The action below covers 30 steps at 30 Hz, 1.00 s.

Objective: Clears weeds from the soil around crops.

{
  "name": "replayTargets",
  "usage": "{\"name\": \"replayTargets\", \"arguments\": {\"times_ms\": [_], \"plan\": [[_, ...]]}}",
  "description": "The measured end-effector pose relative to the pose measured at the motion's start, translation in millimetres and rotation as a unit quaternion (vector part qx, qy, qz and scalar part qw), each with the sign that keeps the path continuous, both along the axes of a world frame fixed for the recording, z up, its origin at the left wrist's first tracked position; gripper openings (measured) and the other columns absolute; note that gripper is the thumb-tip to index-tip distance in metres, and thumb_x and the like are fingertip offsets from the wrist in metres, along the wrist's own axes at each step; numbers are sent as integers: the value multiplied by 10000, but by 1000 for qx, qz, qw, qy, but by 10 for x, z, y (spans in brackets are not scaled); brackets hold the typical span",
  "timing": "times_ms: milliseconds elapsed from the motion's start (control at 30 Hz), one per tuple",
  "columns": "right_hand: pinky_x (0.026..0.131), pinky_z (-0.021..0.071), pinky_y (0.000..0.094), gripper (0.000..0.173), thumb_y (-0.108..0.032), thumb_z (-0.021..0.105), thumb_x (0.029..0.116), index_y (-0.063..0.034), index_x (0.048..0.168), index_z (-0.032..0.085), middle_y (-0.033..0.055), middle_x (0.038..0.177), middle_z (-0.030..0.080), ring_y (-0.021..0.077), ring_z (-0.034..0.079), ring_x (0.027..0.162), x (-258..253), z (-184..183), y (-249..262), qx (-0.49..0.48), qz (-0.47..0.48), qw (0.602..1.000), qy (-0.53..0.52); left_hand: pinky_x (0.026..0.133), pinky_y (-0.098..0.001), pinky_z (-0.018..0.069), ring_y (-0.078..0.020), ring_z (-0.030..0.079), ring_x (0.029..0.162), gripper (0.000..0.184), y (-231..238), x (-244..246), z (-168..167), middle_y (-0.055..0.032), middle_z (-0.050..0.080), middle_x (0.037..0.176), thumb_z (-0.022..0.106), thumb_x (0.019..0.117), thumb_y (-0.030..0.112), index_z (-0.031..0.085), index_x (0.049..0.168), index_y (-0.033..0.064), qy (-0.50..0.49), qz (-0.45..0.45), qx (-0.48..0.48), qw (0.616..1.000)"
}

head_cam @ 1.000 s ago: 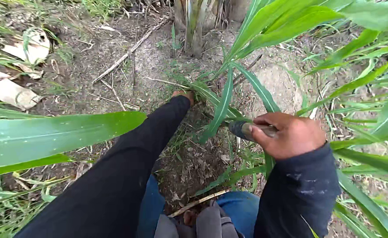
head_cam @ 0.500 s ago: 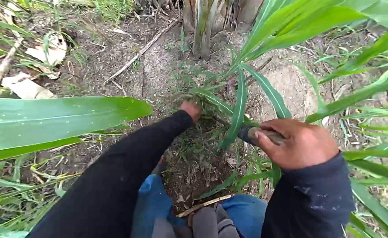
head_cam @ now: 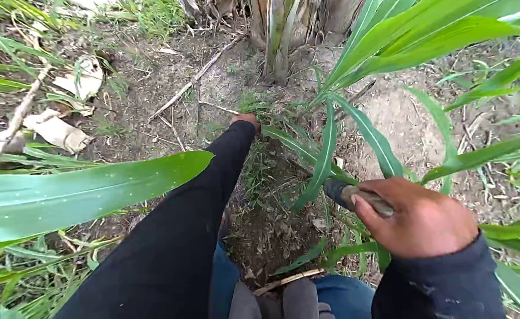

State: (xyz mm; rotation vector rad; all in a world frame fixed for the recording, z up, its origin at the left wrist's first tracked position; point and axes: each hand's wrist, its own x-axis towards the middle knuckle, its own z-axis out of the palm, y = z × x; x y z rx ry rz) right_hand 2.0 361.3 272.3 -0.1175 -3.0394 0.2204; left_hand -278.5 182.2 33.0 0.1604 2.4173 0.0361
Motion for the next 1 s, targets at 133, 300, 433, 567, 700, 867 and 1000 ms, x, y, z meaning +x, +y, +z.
{"name": "replayTargets", "arguments": {"times_ms": [133,300,433,567,700,867,1000], "plan": [[475,498,578,393,-420,573,898,-94,933,789,147,807,728,360,695,618,7,23,-13,2,3,1000,-16,943,-736,489,-491,638,1192,323,48,118,74,-284,680,1245,642,989,249,705,1172,-10,-12,-27,-17,999],[495,500,592,316,-358,654,876,-73,934,779,154,797,712,365,689,627,30,52,-15,-14,-2,1000,-25,937,-731,494,-484,650,1176,392,-89,151,33,-289,686,1218,635,999,329,707,1120,-37,-33,-42,-18,998],[513,501,613,340,-386,667,872,-74,958,774,171,831,717,398,687,649,41,58,10,-14,-10,999,-42,941,-736,492,-486,652,1177,470,-171,210,-42,-283,694,1210,599,1009,433,716,1117,-9,-9,-28,-14,999],[508,491,630,356,-393,673,863,-76,987,778,179,832,712,413,685,651,73,50,-24,-4,-13,998,-53,949,-746,479,-489,641,1200,479,-208,221,-113,-287,687,1232,583,1012,439,714,1146,-1,0,-4,0,1000],[504,489,627,356,-402,672,860,-90,991,781,163,830,714,402,683,643,88,36,-15,-3,-18,998,-52,975,-740,466,-491,625,1224,463,-251,234,-47,-303,673,1247,584,1006,395,702,1156,-27,-7,25,28,999],[497,492,618,329,-367,707,836,-74,970,773,170,813,703,404,677,629,82,36,-27,-12,-21,999,-43,970,-739,468,-509,629,1207,483,-385,328,-17,-330,670,1223,565,1034,400,692,1152,-51,3,18,37,999],[517,510,631,365,-411,684,845,-85,981,775,161,829,725,404,696,659,100,4,-11,-11,-7,999,-32,987,-737,460,-506,621,1219,432,-498,733,280,-318,664,1249,583,1044,352,684,1209,-35,-61,-61,25,996]]}}
